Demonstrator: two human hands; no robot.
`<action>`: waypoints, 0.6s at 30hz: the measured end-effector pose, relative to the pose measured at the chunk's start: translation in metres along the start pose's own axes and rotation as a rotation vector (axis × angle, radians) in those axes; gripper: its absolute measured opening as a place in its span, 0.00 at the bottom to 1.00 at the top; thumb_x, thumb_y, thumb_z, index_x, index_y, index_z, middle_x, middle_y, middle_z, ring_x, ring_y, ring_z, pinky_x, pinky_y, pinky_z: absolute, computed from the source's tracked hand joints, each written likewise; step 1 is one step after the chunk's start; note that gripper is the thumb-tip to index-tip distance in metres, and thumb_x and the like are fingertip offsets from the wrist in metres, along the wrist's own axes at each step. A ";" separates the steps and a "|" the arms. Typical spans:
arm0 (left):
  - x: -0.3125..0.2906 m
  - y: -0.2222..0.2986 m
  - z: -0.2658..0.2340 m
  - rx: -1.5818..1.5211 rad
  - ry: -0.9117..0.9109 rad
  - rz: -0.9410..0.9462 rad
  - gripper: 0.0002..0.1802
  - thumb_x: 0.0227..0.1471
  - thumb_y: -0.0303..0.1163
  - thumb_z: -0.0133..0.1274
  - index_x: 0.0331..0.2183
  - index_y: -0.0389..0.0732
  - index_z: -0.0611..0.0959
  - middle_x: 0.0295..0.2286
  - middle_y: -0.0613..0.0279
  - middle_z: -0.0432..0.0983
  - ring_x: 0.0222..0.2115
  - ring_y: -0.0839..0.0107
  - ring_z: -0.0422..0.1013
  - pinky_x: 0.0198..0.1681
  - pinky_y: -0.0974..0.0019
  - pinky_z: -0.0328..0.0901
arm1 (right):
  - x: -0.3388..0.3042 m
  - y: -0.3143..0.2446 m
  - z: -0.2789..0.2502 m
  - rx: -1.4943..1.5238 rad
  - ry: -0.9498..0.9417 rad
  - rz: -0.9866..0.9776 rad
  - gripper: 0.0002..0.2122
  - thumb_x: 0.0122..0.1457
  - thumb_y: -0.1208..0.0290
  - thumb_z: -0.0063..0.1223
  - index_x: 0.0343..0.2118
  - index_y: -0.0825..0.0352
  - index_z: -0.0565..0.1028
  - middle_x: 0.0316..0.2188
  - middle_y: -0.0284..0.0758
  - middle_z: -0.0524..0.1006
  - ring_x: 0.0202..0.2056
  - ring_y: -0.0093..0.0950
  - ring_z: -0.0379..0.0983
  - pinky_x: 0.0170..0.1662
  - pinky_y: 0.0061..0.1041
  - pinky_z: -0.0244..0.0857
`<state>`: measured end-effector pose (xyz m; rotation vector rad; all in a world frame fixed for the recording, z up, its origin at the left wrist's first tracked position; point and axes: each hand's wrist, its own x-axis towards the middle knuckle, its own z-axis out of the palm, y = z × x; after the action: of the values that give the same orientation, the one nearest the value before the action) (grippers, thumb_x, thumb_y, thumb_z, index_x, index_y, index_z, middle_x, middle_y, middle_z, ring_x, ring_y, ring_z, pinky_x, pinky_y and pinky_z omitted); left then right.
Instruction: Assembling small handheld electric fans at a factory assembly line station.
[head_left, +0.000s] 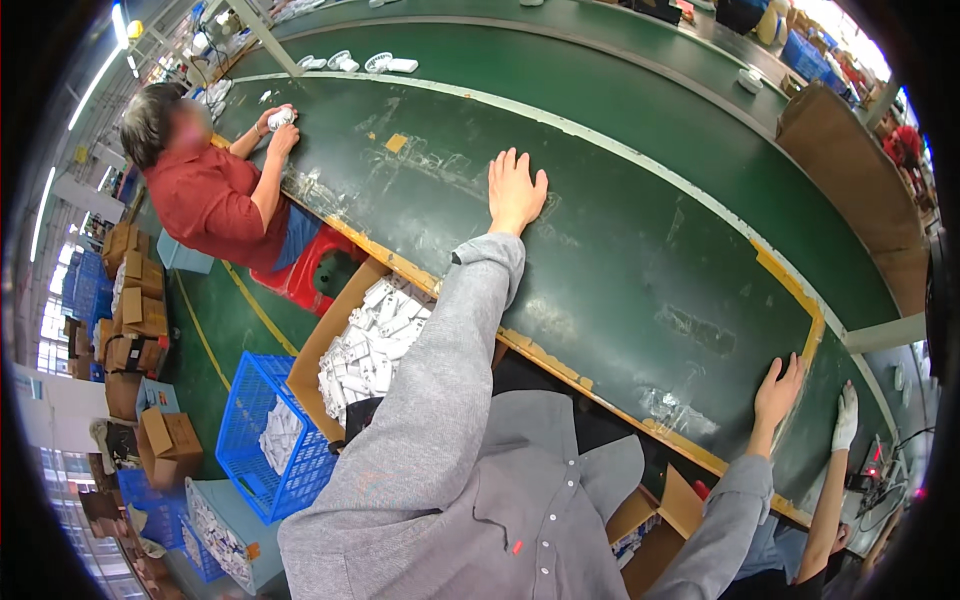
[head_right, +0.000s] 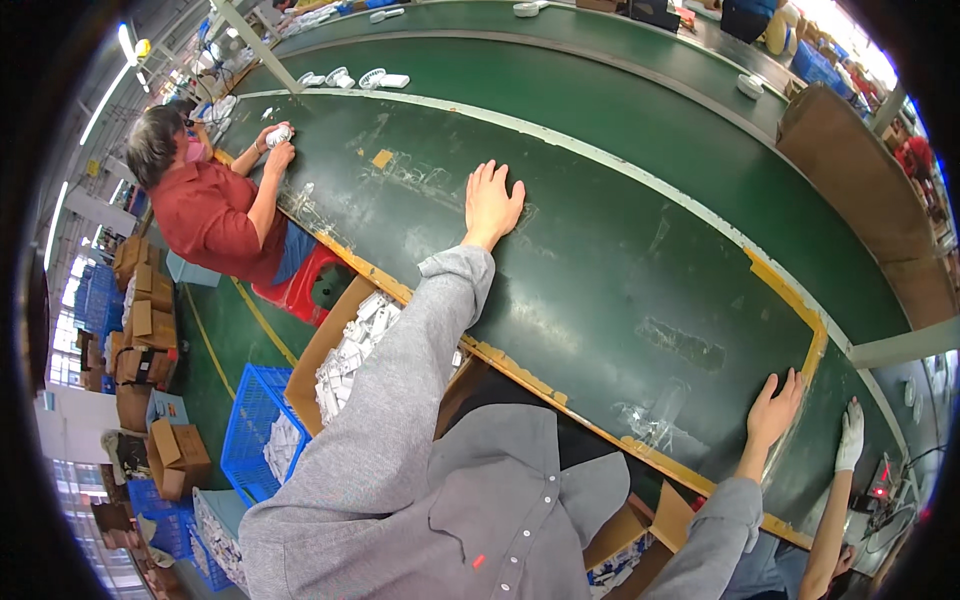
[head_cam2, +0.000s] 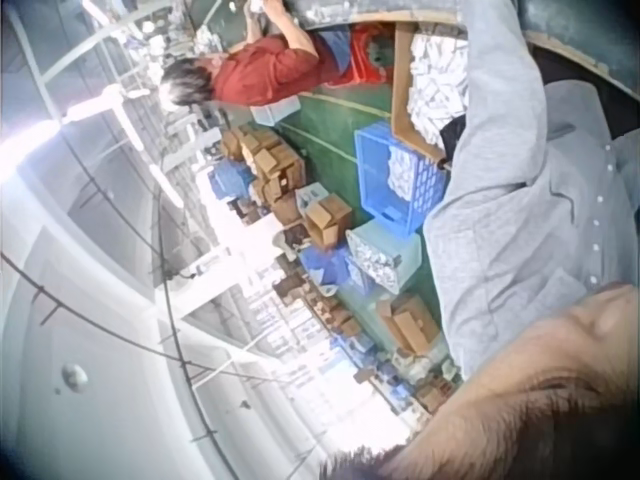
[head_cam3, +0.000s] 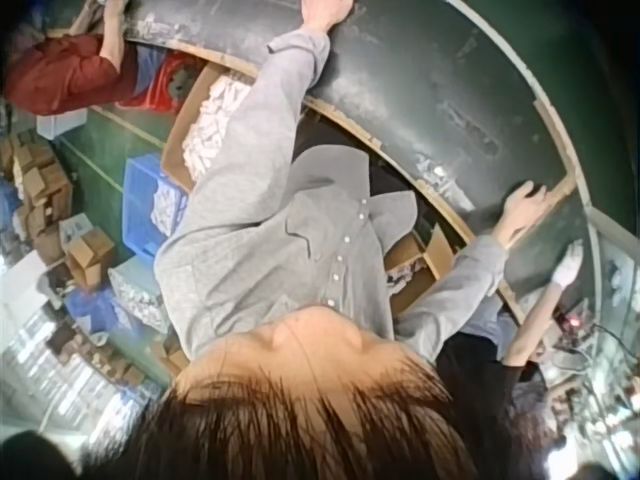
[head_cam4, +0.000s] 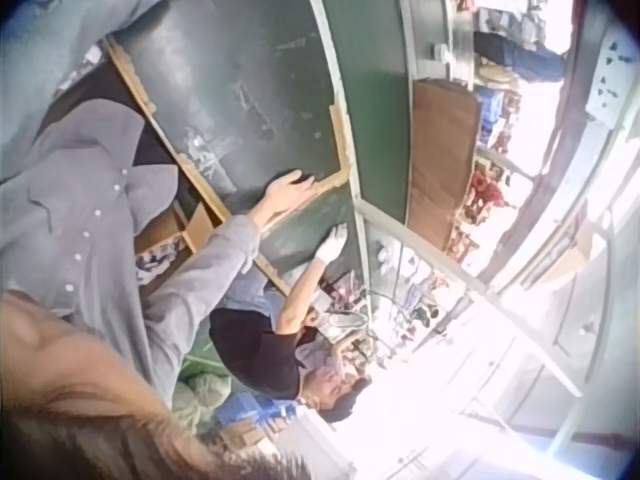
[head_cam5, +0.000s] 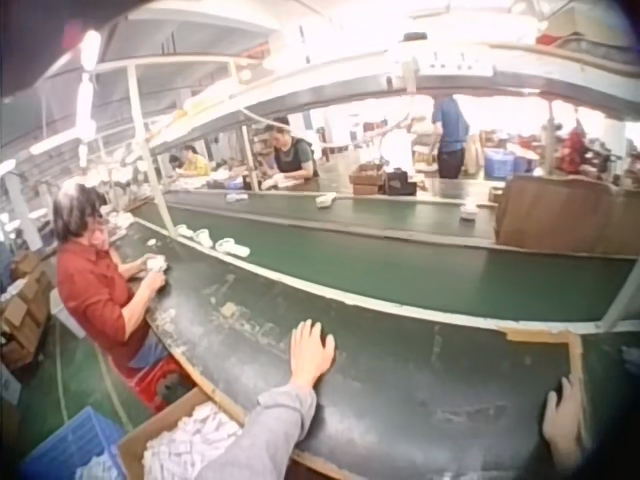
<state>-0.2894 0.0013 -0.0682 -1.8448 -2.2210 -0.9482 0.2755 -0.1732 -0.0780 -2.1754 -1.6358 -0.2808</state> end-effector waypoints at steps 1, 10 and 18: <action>-0.001 0.002 -0.001 -0.002 0.009 0.008 0.28 0.54 0.44 0.49 0.51 0.35 0.74 0.56 0.48 0.63 0.60 0.52 0.54 0.65 0.54 0.45 | -0.001 0.001 0.000 0.007 0.001 0.011 0.22 0.64 0.60 0.41 0.56 0.71 0.67 0.59 0.47 0.64 0.60 0.44 0.57 0.63 0.36 0.50; 0.001 -0.003 -0.001 -0.033 0.016 0.008 0.28 0.53 0.43 0.49 0.51 0.34 0.73 0.56 0.46 0.62 0.60 0.51 0.53 0.65 0.51 0.44 | 0.004 -0.003 0.002 0.027 0.012 0.008 0.22 0.64 0.60 0.42 0.56 0.71 0.67 0.59 0.47 0.64 0.60 0.44 0.57 0.63 0.36 0.50; -0.001 0.001 0.000 0.007 0.002 -0.004 0.28 0.54 0.43 0.49 0.52 0.35 0.74 0.56 0.48 0.63 0.60 0.53 0.54 0.65 0.53 0.45 | 0.000 0.000 0.000 0.033 0.015 0.025 0.22 0.64 0.60 0.42 0.55 0.71 0.68 0.58 0.47 0.65 0.60 0.44 0.59 0.63 0.37 0.51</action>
<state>-0.2883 0.0004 -0.0679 -1.8361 -2.2254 -0.9416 0.2753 -0.1728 -0.0773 -2.1624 -1.5925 -0.2601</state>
